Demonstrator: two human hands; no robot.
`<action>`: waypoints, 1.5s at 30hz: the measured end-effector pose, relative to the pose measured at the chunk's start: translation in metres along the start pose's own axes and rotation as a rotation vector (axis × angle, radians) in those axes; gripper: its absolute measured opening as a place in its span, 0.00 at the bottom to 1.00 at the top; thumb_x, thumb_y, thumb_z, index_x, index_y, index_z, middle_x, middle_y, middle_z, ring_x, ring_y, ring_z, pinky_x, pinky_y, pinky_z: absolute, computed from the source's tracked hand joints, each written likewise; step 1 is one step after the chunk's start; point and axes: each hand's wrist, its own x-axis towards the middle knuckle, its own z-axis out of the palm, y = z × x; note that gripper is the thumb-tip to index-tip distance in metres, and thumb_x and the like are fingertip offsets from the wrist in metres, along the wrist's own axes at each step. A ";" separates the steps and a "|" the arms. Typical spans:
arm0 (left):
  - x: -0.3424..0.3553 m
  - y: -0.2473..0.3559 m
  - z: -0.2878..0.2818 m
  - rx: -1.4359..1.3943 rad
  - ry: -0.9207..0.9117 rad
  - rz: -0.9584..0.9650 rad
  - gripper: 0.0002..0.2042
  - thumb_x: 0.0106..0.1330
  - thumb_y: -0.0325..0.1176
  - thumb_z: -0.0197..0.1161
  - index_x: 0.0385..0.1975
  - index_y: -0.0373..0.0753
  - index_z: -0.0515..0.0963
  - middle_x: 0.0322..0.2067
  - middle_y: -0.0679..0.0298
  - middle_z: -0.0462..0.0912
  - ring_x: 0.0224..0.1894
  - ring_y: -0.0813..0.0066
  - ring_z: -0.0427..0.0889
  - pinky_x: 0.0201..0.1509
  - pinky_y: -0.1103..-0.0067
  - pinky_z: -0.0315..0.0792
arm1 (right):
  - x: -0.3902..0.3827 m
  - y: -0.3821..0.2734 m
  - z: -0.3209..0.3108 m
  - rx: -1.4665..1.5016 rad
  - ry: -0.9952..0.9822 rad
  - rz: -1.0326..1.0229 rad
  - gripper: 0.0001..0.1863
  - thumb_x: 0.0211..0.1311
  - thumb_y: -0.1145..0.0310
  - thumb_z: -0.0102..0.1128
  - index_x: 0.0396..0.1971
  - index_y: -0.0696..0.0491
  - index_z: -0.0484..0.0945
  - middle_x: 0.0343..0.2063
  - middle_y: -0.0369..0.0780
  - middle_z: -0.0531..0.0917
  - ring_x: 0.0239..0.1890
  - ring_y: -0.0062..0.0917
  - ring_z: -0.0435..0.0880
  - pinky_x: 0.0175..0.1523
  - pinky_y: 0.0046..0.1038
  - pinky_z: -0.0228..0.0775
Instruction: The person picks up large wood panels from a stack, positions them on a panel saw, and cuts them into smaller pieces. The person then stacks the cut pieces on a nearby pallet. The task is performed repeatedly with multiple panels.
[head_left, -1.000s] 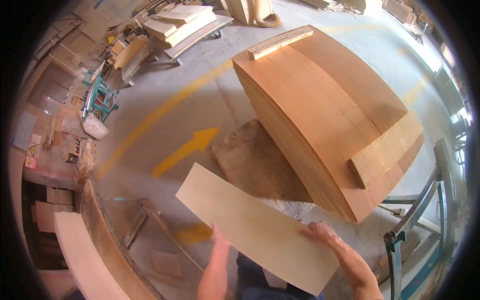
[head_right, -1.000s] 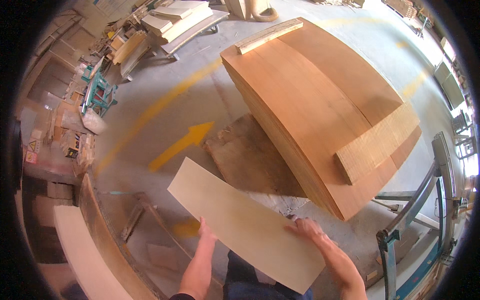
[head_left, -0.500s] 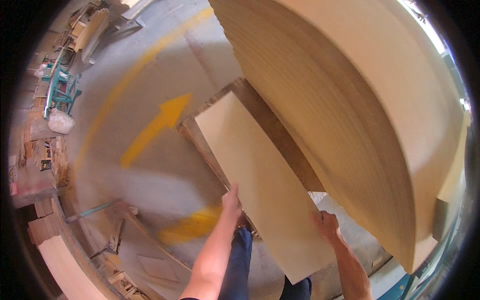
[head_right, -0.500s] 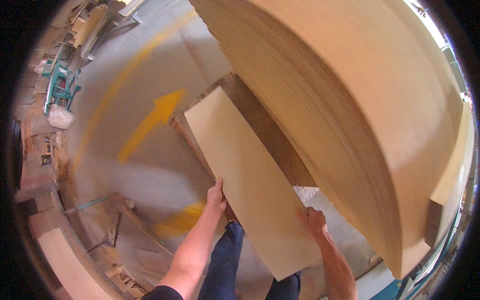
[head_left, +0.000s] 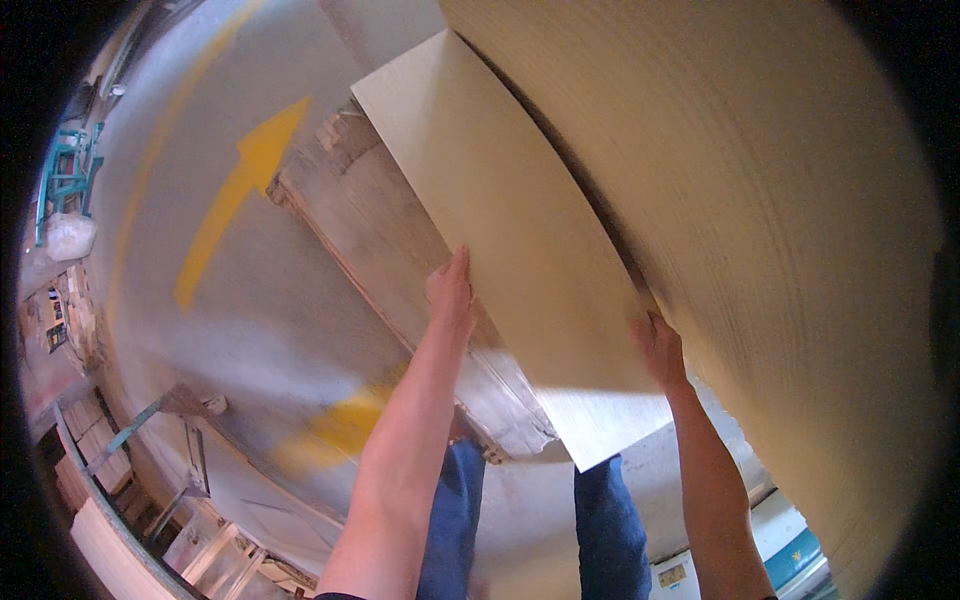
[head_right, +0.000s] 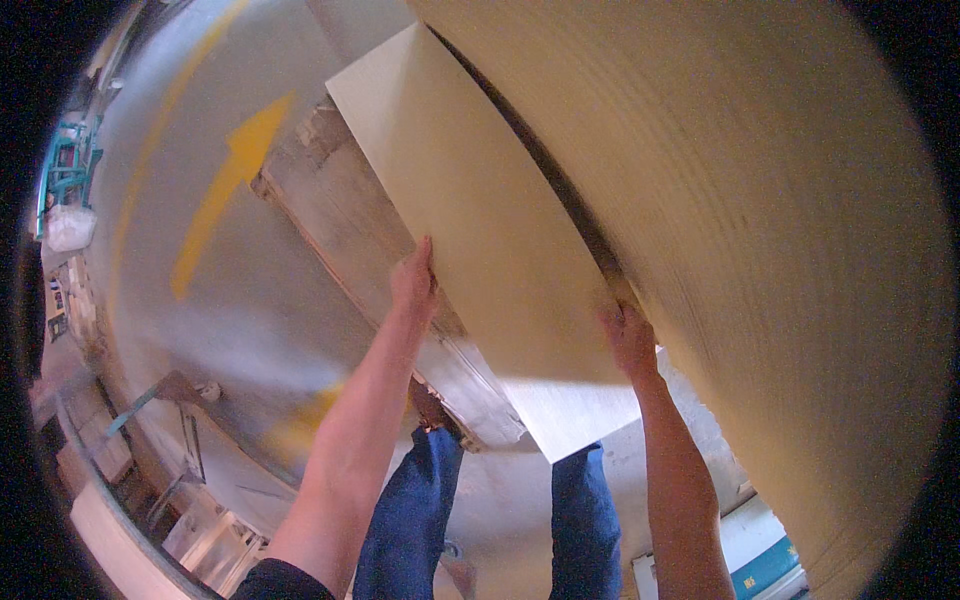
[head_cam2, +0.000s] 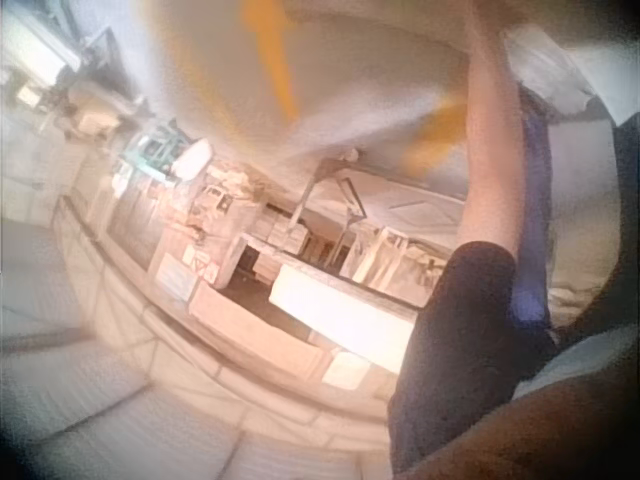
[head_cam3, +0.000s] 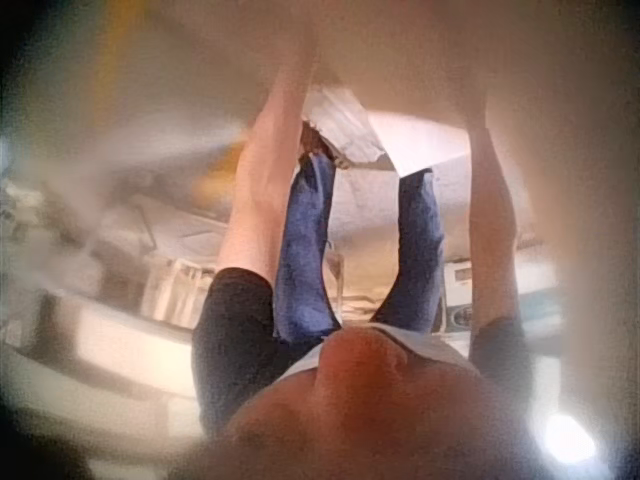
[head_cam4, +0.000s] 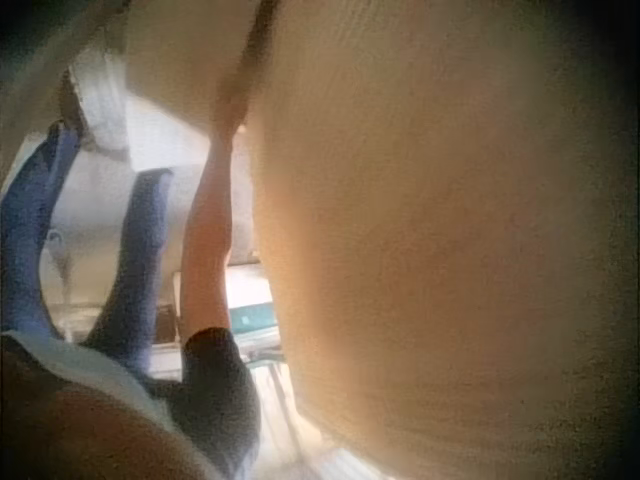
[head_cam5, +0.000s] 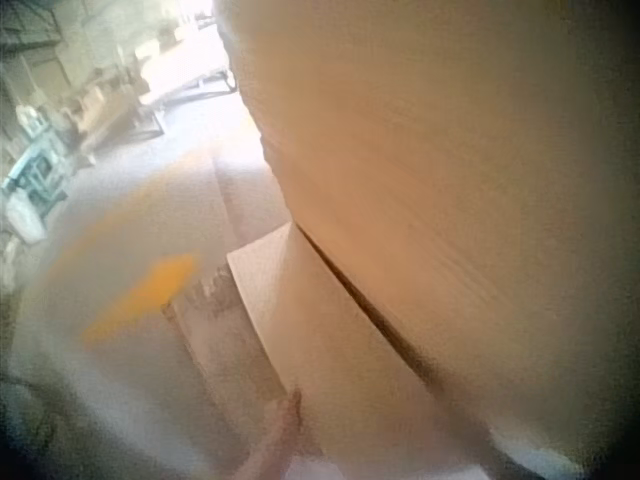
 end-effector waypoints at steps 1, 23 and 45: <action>0.007 -0.007 -0.005 -0.027 -0.018 0.015 0.20 0.73 0.48 0.72 0.39 0.32 0.84 0.28 0.67 0.85 0.25 0.82 0.78 0.26 0.80 0.67 | -0.002 -0.001 0.007 -0.013 0.051 -0.044 0.36 0.74 0.45 0.61 0.61 0.65 0.76 0.53 0.64 0.83 0.57 0.57 0.83 0.64 0.48 0.72; 0.037 0.003 0.013 1.424 -0.063 0.496 0.30 0.77 0.58 0.57 0.37 0.30 0.84 0.38 0.40 0.87 0.44 0.41 0.86 0.48 0.56 0.78 | -0.108 0.108 0.081 0.754 0.251 0.713 0.12 0.66 0.66 0.76 0.36 0.56 0.82 0.31 0.35 0.83 0.32 0.20 0.80 0.37 0.25 0.75; -0.020 -0.072 0.040 0.807 0.061 0.279 0.43 0.69 0.36 0.70 0.78 0.27 0.53 0.71 0.39 0.70 0.72 0.44 0.72 0.75 0.63 0.68 | -0.109 0.114 0.069 0.692 0.082 0.704 0.11 0.66 0.64 0.75 0.39 0.54 0.83 0.35 0.36 0.86 0.37 0.22 0.83 0.38 0.23 0.75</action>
